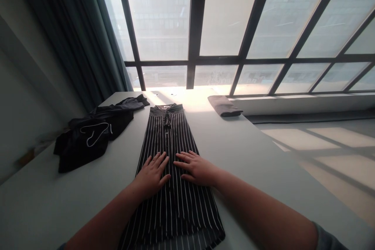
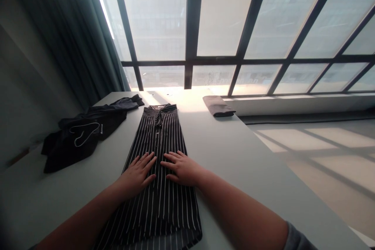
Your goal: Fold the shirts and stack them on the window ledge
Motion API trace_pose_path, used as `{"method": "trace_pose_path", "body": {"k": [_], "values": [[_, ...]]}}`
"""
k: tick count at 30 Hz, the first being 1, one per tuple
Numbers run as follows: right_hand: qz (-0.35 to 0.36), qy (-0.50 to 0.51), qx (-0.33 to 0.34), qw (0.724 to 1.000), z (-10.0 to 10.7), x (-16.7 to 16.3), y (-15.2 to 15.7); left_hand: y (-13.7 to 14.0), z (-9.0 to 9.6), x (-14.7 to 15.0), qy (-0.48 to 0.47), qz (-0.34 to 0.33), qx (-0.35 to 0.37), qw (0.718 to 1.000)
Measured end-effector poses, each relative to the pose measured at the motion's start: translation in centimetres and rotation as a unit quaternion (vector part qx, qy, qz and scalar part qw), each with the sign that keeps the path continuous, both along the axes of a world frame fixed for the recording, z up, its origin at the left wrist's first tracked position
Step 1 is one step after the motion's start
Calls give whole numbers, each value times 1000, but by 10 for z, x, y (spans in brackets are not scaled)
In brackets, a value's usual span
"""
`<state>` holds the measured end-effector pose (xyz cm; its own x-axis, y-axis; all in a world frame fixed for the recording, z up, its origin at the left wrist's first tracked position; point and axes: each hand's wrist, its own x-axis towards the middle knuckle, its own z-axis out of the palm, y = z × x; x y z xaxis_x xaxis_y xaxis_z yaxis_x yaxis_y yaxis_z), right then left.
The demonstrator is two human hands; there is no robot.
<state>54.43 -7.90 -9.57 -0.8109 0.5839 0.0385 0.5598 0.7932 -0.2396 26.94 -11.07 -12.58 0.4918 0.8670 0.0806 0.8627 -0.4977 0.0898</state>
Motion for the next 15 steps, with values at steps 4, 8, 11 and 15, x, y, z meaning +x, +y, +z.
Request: {"method": "trace_pose_path", "body": {"k": [4, 8, 11, 15], "values": [[-6, -6, -3, 1000, 4, 0, -17, -13, 11, 3, 5, -36, 12, 999], [3, 12, -7, 1000, 3, 3, -45, -37, 29, 0, 3, -65, 8, 998], [25, 32, -35, 999, 8, 11, -71, -64, 43, -11, -16, -113, -32, 993], [55, 43, -119, 990, 23, 32, -107, -108, 59, -37, -51, -174, -115, 977]]}}
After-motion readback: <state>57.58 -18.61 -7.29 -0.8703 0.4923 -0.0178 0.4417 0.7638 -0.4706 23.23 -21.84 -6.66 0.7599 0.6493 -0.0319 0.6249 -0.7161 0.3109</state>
